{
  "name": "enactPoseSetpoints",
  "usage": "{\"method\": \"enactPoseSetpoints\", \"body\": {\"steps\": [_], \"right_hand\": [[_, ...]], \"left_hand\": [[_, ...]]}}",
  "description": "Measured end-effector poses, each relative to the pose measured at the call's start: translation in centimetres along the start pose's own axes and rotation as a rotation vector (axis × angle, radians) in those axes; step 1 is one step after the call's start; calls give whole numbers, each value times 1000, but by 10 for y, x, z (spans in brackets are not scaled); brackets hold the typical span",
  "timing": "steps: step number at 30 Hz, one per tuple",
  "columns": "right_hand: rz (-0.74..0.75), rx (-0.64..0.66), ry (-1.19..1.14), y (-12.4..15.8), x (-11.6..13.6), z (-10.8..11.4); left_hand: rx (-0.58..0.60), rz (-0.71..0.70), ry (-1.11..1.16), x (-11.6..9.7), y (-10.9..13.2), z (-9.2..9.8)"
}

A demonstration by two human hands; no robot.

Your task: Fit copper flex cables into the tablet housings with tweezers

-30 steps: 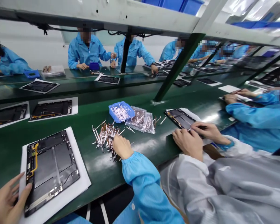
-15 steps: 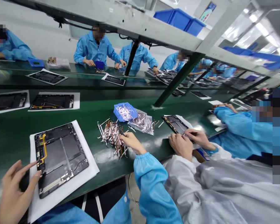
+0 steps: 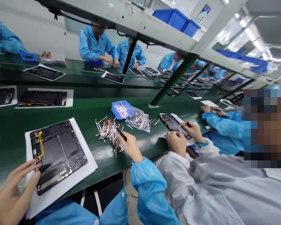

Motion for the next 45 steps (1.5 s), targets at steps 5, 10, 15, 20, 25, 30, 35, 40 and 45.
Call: {"method": "enactPoseSetpoints", "body": {"steps": [5, 10, 15, 20, 25, 30, 35, 40, 45], "right_hand": [[-17, -4, -18, 4, 14, -11], [-112, -50, -30, -7, 8, -11], [-155, -14, -173, 23, 34, -5], [-125, 407, -513, 95, 93, -28], [-54, 552, -547, 123, 103, -47], [26, 485, -552, 119, 94, -47], [-26, 104, -625, 125, 78, -22], [-64, 125, -930, 143, 81, -31], [-277, 149, -1161, 138, 74, -55]], "left_hand": [[443, -9, 59, -38, 6, -43], [608, 67, 104, -39, 14, -62], [513, 216, 246, -32, 23, -64], [460, 398, 604, -46, 34, -77], [564, 599, 888, -61, 55, -77], [499, 689, 945, -73, 66, -71], [467, 727, 827, -66, 59, -80], [300, 703, 698, -64, 42, -91], [334, 733, 594, -70, 36, -97]]}}
Point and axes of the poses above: each hand's wrist, its own y-axis away from the middle knuckle, its own z-axis out of the back of the hand, x = y × z, the point moved 4 cm from there along -y, towards the middle knuckle, and after that the axes turned 10 degrees about y, right-handed, at the moved point
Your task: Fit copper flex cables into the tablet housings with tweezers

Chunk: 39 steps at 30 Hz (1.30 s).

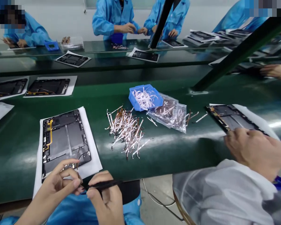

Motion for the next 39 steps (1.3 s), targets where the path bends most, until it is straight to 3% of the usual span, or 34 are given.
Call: {"method": "enactPoseSetpoints", "body": {"steps": [7, 14, 17, 24, 31, 39], "right_hand": [[4, 30, 50, -18, -14, 13], [-88, 57, 69, -20, -15, 24], [-88, 77, 68, -21, -11, 30], [-29, -18, 37, -20, -23, 37], [-57, 16, 21, -20, -24, 40], [-65, 24, 1, -14, -22, 45]], "left_hand": [[68, 43, -45, 10, -10, 2], [127, 88, -56, 15, -13, -7], [134, 74, -63, 13, -16, -12], [105, 60, -94, 11, -19, -21], [199, 95, -98, 12, -19, -26], [204, 98, -127, 16, -17, -25]]}}
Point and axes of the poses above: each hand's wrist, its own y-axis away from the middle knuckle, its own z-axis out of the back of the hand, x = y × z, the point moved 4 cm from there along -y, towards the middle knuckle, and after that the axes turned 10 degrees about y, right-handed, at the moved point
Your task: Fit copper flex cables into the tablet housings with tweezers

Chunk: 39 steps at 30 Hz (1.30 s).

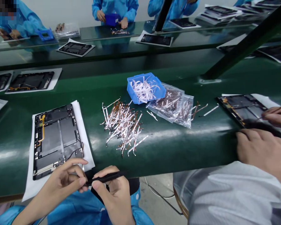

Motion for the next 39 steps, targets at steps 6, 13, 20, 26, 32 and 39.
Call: {"method": "enactPoseSetpoints", "body": {"steps": [6, 13, 20, 26, 32, 39], "right_hand": [[-12, -1, 9, 3, 1, -1], [-45, -25, -108, 7, 5, -10], [-59, 8, -132, 7, 6, -37], [-144, -71, -51, 9, 3, -62], [-110, -28, 64, -1, 17, -96], [43, -23, 248, -41, 16, -161]], "left_hand": [[23, -19, -59, -1, 1, -2], [-60, -648, -470, -5, 22, 9], [-58, -1068, -831, 4, 46, 26], [-43, -1098, -896, 7, 55, 52], [-76, -1080, -870, 2, 65, 78], [-572, -821, -862, -9, 61, 151]]}}
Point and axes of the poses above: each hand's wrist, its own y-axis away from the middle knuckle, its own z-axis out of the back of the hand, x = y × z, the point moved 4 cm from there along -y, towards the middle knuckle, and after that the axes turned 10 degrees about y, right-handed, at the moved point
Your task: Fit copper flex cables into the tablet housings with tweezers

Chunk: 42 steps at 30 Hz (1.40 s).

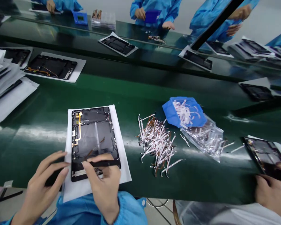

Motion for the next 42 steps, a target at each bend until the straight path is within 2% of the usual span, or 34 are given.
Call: {"method": "enactPoseSetpoints", "body": {"steps": [3, 7, 17, 42], "right_hand": [[-87, 30, 61, -13, -12, -27], [-161, 61, 84, -18, -26, -40], [-147, 38, 174, -17, -25, -39], [-198, 91, 152, -21, -25, -39]], "left_hand": [[73, 159, -103, 27, -10, 2], [169, 216, -139, 36, -19, -4], [191, 212, -250, 27, -30, -11], [243, 180, -273, 28, -28, -17]]}}
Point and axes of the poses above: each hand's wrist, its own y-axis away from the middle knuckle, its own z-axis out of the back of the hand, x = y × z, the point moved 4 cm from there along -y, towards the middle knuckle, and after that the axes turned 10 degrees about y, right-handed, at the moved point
